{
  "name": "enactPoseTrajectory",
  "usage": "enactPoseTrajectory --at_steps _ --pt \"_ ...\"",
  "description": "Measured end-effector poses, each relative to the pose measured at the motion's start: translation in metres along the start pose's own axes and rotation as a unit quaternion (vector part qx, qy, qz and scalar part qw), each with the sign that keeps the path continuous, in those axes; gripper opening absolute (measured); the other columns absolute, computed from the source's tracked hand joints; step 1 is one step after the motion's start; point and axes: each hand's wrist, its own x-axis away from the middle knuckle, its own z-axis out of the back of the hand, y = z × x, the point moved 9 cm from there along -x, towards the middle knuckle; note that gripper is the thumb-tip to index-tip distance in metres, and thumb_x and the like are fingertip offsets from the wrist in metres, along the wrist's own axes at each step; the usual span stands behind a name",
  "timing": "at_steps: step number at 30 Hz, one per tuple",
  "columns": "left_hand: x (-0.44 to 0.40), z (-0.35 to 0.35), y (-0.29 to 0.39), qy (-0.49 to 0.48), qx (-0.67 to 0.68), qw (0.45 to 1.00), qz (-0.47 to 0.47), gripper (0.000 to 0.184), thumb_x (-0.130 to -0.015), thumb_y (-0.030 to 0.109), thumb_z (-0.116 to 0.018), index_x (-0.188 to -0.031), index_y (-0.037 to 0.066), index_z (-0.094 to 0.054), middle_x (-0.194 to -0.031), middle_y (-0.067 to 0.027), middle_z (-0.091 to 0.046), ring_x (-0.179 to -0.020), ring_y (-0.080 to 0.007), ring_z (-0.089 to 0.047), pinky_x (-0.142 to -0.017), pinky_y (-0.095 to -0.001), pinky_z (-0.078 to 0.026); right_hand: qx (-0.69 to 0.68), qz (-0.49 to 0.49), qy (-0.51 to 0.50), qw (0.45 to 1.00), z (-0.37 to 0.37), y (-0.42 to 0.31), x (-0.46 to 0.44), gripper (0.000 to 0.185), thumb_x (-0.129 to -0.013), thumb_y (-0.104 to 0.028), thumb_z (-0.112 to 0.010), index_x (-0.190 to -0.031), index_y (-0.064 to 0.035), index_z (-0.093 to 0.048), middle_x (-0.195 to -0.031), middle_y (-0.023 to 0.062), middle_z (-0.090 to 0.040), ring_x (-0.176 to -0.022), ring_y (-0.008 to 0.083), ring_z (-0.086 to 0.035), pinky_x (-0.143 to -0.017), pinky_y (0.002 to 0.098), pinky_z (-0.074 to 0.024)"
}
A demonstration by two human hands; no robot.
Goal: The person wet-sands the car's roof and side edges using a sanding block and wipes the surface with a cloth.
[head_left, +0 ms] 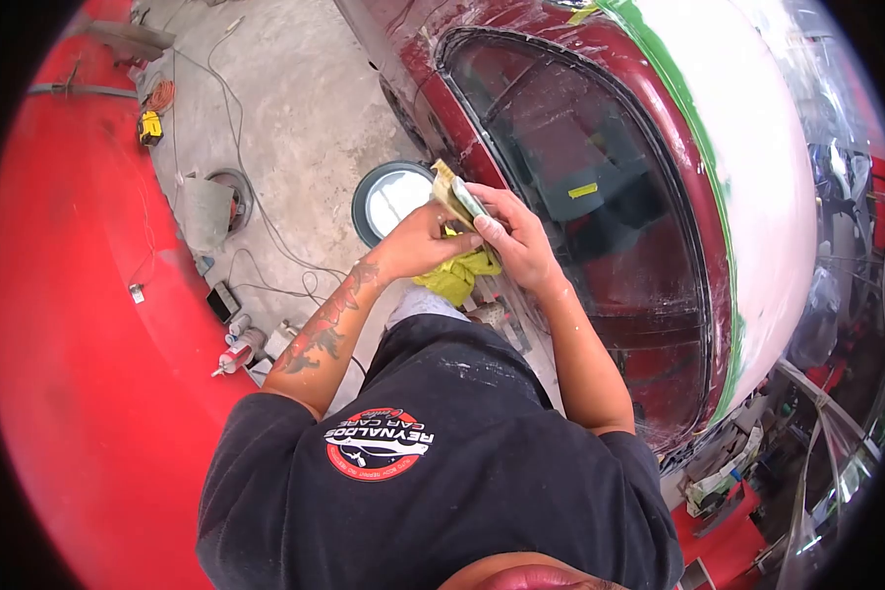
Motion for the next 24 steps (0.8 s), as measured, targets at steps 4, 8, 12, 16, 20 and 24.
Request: enactPoseTrajectory --at_steps 4,8,12,16,20,24 --pt "-0.005 0.023 -0.035 0.160 0.053 0.983 -0.071 0.051 -0.087 0.027 -0.081 -0.126 0.005 -0.057 -0.108 -0.0090 -0.069 -0.094 -0.0154 -0.065 -0.080 -0.0311 -0.052 -0.117 -0.068 -0.003 0.991 -0.017 0.022 0.000 0.042 -0.101 -0.021 -0.062 -0.139 -0.0036 -0.057 -0.128 0.0099 -0.061 -0.116 0.0171 -0.059 -0.099 0.0313 -0.0468" --pt "0.005 0.033 -0.023 0.167 0.166 0.965 -0.119 0.064 -0.090 0.012 -0.076 -0.141 0.007 -0.038 -0.126 -0.0133 -0.064 -0.110 -0.0172 -0.063 -0.087 -0.0312 -0.053 -0.222 -0.128 -0.001 0.967 -0.024 0.025 -0.001 0.043 -0.100 -0.017 -0.063 -0.140 -0.0028 -0.055 -0.129 0.0053 -0.059 -0.118 0.0138 -0.056 -0.100 0.0312 -0.0457" --pt "0.009 0.028 -0.016 0.084 0.341 0.927 -0.133 0.071 -0.093 0.002 -0.067 -0.150 0.007 -0.024 -0.138 -0.0160 -0.057 -0.127 -0.0224 -0.058 -0.101 -0.0345 -0.051 -0.226 -0.152 0.011 0.962 -0.024 0.025 0.004 0.045 -0.093 -0.016 -0.071 -0.135 -0.0043 -0.060 -0.125 0.0091 -0.062 -0.117 0.0180 -0.058 -0.100 0.0330 -0.0459" --pt "0.007 0.024 -0.030 0.048 0.280 0.952 -0.110 0.072 -0.092 0.000 -0.068 -0.153 0.005 -0.029 -0.137 -0.0108 -0.058 -0.126 -0.0191 -0.058 -0.103 -0.0342 -0.049 -0.057 -0.066 0.074 0.993 -0.007 0.001 0.000 0.046 -0.085 -0.018 -0.077 -0.128 -0.0050 -0.065 -0.124 0.0154 -0.064 -0.117 0.0255 -0.061 -0.101 0.0358 -0.0465" --pt "0.012 0.014 -0.029 0.016 0.231 0.973 -0.016 0.072 -0.090 0.001 -0.071 -0.151 0.004 -0.034 -0.138 -0.0086 -0.056 -0.126 -0.0174 -0.057 -0.104 -0.0340 -0.048 -0.049 -0.038 0.084 0.994 -0.009 -0.007 -0.003 0.045 -0.085 -0.019 -0.078 -0.126 -0.0044 -0.066 -0.125 0.0163 -0.065 -0.118 0.0285 -0.061 -0.102 0.0377 -0.0465" --pt "0.010 0.013 -0.020 0.044 0.254 0.964 -0.069 0.077 -0.087 0.000 -0.074 -0.152 0.004 -0.033 -0.137 -0.0070 -0.056 -0.127 -0.0172 -0.057 -0.105 -0.0340 -0.048 0.012 0.000 0.101 0.995 -0.010 -0.017 -0.001 0.045 -0.085 -0.019 -0.078 -0.126 -0.0053 -0.066 -0.127 0.0148 -0.065 -0.118 0.0305 -0.061 -0.102 0.0395 -0.0466"
